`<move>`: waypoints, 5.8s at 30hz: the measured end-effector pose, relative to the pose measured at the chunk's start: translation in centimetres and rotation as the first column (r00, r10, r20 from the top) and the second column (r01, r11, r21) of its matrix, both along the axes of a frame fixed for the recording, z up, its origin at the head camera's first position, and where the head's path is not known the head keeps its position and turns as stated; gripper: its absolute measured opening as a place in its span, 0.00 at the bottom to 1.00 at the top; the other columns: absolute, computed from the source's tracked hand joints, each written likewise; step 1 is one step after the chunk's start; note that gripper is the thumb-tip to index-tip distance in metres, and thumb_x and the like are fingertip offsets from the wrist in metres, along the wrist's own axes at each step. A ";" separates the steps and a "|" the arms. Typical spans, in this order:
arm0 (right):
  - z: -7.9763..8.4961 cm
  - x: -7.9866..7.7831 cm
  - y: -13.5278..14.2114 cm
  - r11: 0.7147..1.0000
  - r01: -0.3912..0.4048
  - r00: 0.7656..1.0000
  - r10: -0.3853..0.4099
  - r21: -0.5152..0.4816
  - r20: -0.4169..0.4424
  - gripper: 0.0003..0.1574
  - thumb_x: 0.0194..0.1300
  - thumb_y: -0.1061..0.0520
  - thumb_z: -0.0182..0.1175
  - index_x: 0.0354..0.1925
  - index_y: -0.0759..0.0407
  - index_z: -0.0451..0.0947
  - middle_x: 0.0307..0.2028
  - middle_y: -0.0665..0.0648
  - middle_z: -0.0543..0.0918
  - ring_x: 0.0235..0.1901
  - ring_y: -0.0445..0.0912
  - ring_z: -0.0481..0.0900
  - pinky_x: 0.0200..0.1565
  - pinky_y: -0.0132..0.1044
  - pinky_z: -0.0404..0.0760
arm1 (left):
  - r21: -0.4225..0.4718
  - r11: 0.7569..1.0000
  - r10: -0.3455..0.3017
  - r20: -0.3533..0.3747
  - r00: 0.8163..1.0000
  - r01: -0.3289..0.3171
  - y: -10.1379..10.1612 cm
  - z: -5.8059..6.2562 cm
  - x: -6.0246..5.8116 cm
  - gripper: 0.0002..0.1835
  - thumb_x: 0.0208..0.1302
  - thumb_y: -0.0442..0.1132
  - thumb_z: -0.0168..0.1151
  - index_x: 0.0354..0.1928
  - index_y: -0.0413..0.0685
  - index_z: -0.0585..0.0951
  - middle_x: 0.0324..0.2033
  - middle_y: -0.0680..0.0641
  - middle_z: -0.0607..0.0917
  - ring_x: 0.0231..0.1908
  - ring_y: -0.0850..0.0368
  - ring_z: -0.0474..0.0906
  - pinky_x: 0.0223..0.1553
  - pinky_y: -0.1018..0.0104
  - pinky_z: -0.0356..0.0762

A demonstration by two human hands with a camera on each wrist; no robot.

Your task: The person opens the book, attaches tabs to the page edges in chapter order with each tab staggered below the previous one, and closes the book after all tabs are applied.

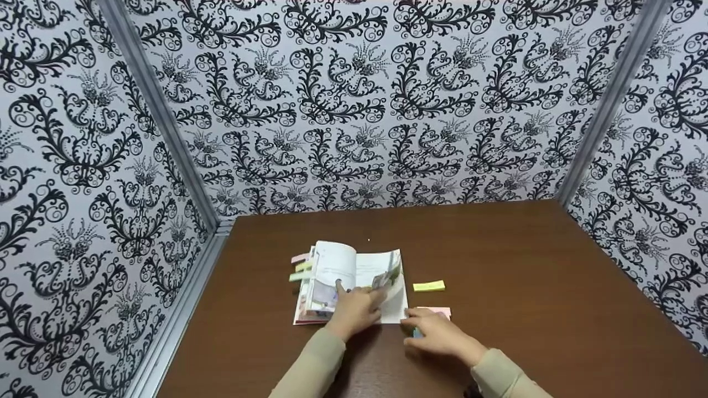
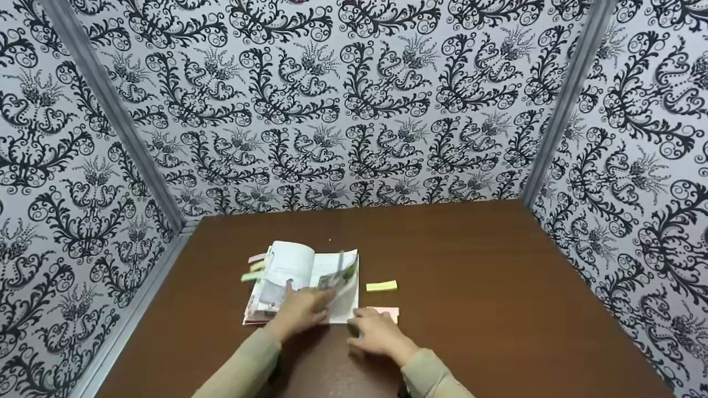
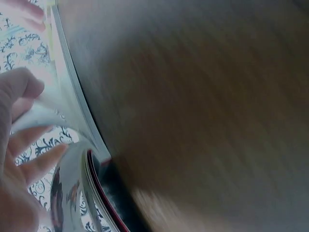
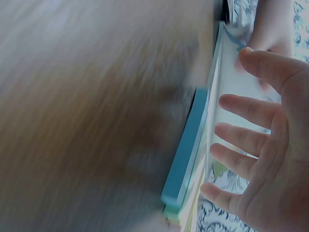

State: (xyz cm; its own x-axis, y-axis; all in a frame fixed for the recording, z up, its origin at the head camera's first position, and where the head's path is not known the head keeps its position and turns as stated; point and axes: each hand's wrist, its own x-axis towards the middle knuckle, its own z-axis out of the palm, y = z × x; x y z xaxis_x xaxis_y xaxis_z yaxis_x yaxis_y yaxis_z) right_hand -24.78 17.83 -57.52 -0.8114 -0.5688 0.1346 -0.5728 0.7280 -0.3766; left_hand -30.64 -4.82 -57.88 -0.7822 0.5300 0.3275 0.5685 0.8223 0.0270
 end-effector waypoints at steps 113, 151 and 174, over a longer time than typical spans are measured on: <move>-0.1 -7.2 -11.8 0.988 0.130 0.987 -0.137 0.088 0.086 0.43 0.63 0.39 0.59 0.68 0.62 0.66 0.68 0.59 0.67 0.61 0.65 0.67 0.47 0.79 0.62 | -0.054 0.941 0.325 0.426 0.844 -0.334 -4.2 0.7 -3.2 0.27 0.72 0.49 0.51 0.68 0.46 0.70 0.67 0.45 0.69 0.66 0.36 0.62 0.58 0.37 0.66; -0.2 -15.1 -13.9 0.901 0.333 0.937 -0.349 0.277 0.009 0.32 0.73 0.49 0.48 0.71 0.57 0.63 0.72 0.53 0.61 0.70 0.54 0.59 0.56 0.80 0.44 | -0.103 0.947 0.321 0.372 0.871 -0.305 -4.2 0.9 -3.2 0.24 0.71 0.48 0.53 0.67 0.50 0.73 0.65 0.50 0.73 0.64 0.40 0.67 0.56 0.45 0.73; -1.7 -11.6 -13.8 0.876 0.308 0.939 -0.342 0.371 0.027 0.39 0.75 0.38 0.37 0.76 0.53 0.50 0.75 0.51 0.50 0.73 0.49 0.51 0.58 0.78 0.42 | -0.210 0.941 0.322 0.329 0.888 -0.264 -4.1 1.3 -2.5 0.32 0.58 0.28 0.59 0.67 0.53 0.73 0.65 0.52 0.73 0.63 0.43 0.70 0.52 0.49 0.77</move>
State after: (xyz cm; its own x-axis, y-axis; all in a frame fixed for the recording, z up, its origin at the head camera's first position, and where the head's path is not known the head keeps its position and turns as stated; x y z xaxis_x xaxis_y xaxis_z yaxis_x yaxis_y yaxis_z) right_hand -36.40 4.01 -59.17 -0.9576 -0.2669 -0.1082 -0.2574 0.9617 -0.0946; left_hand -33.09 -8.94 -56.61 -0.9577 0.2798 -0.0670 0.2777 0.9599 0.0389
